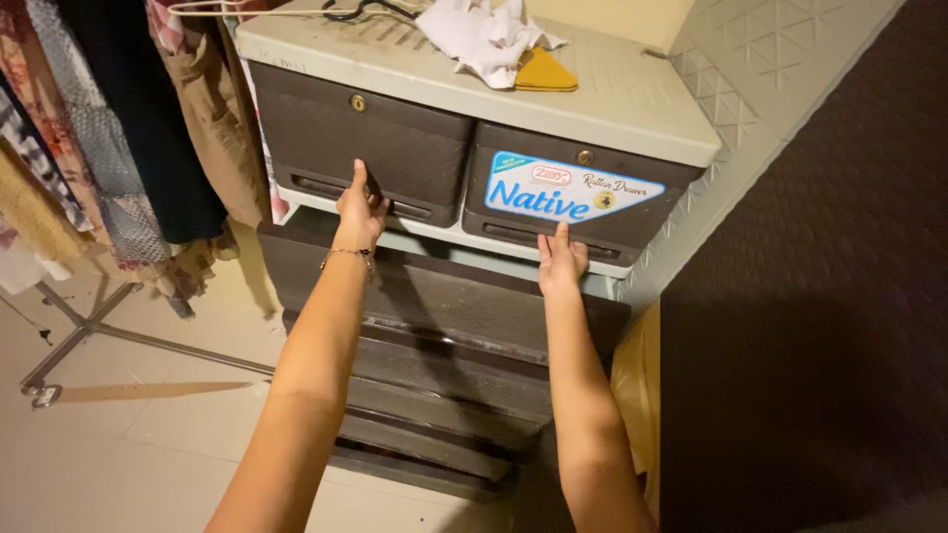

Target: The person opens and closes multiple drawers in a rattan dresser and a wardrobe, revealing folded clothes inside. They repeatedly open and close the same drawers and wardrobe doors without rearranging or removing items.

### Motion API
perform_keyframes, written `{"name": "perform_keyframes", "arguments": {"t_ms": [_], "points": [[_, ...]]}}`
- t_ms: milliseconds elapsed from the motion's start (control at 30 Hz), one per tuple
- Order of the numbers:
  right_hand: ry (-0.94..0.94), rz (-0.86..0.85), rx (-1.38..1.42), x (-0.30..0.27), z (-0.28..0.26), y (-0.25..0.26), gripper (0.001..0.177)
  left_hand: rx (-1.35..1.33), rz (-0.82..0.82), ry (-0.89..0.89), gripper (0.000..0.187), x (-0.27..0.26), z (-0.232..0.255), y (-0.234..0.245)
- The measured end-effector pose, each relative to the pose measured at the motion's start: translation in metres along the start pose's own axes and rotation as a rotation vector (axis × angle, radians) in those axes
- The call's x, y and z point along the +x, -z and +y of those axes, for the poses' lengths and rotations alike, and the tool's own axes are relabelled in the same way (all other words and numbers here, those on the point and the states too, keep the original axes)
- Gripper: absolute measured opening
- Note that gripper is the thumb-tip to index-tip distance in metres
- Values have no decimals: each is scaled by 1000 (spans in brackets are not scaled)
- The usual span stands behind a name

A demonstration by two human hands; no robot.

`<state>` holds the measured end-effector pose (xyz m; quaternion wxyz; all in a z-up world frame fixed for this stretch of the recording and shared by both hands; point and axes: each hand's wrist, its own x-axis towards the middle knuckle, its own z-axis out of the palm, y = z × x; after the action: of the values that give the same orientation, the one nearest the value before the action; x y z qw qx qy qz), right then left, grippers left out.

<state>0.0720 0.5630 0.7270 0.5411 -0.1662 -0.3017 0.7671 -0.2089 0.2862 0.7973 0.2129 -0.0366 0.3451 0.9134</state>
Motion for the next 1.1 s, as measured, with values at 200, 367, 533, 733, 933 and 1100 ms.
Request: {"name": "perform_keyframes", "arguments": {"t_ms": [200, 367, 533, 733, 933, 1100], "points": [[-89, 11, 27, -51, -11, 13, 53, -166, -200, 31, 43, -23, -6, 39], [-61, 44, -70, -113, -22, 42, 56, -59, -126, 3, 54, -51, -6, 104], [-90, 214, -189, -154, -10, 76, 59, -72, -29, -20, 54, -61, -22, 160], [-362, 381, -31, -191, 5, 90, 97, 174, 103, 127, 89, -70, -49, 199], [-532, 345, 176, -191, 9, 88, 126, 211, 76, 268, 139, -87, -60, 179], [-573, 326, 232, -173, 27, 97, 133, 218, 139, 345, 141, -97, -67, 157]]}}
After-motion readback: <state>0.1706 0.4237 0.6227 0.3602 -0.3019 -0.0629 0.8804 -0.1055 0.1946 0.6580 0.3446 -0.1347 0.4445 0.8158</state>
